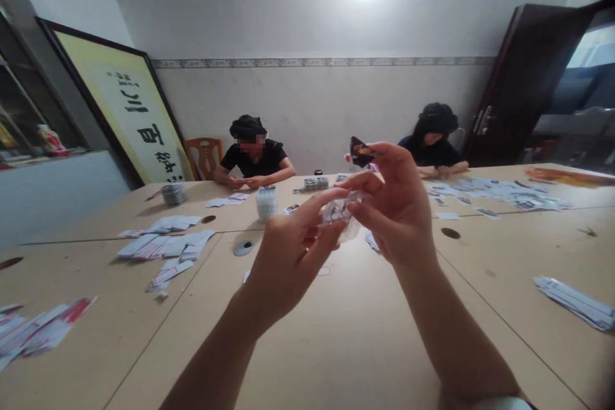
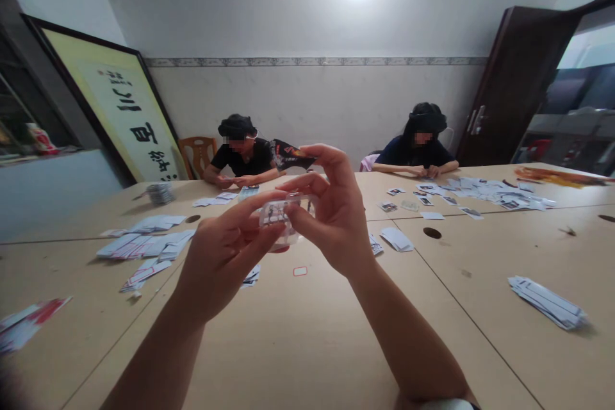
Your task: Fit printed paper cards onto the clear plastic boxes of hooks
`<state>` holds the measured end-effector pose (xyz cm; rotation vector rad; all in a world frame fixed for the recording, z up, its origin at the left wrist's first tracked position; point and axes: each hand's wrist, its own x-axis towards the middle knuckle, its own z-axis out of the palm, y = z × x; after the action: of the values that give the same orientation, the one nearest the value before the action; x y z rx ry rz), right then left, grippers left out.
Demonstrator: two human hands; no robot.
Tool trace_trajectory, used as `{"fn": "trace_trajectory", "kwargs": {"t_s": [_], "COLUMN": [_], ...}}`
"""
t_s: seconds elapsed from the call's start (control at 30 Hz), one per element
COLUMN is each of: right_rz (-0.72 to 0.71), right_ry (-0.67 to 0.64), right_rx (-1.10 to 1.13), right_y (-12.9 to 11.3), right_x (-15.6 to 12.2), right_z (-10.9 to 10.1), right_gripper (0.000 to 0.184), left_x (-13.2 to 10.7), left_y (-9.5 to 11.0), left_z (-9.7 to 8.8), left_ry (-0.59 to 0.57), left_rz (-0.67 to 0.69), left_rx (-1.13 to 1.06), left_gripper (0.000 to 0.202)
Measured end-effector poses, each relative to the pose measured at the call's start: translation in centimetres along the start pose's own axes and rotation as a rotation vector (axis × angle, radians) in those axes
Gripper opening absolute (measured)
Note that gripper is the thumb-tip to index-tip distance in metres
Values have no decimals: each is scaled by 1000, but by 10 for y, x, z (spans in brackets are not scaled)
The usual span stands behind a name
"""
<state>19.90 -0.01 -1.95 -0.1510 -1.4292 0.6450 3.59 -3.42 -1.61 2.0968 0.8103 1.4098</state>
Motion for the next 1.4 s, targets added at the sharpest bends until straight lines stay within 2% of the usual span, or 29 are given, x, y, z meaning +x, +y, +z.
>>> {"fn": "trace_trajectory", "kwargs": {"t_s": [0.17, 0.33, 0.47, 0.53, 0.63, 0.73, 0.83, 1.0, 1.1, 1.23, 1.4], "right_rz": [33, 99, 255, 310, 280, 183, 106, 13, -37, -79, -99], "right_ry": [0, 120, 155, 175, 206, 252, 286, 168, 121, 117, 106], "right_rx": [51, 196, 355, 384, 358, 262, 148, 37, 4, 68, 23], "right_y": [-1, 4, 4, 5, 9, 14, 15, 17, 20, 21, 19], "right_x": [3, 4, 1, -1, -2, -3, -5, -7, -8, -10, -13], "right_z": [-3, -1, 9, 12, 14, 16, 18, 17, 15, 19, 24], "right_gripper": [49, 34, 24, 26, 34, 35, 38, 44, 48, 51, 52], "left_x": [3, 9, 15, 16, 16, 13, 12, 13, 14, 15, 14], "left_y": [2, -3, -13, -17, -19, -18, -16, -14, -15, -16, -16], "left_z": [-3, 0, 10, 14, 19, 22, 23, 19, 19, 21, 19], "left_ry": [-61, -173, -43, 17, 120, 293, 399, 340, 316, 337, 345], "left_rz": [-80, -169, -182, -166, -115, 39, 209, 251, 252, 223, 257], "left_rx": [-207, -444, -512, -466, -248, 66, 232, 229, 212, 226, 226], "left_gripper": [37, 36, 42, 41, 37, 38, 32, 11, 9, 10, 8]}}
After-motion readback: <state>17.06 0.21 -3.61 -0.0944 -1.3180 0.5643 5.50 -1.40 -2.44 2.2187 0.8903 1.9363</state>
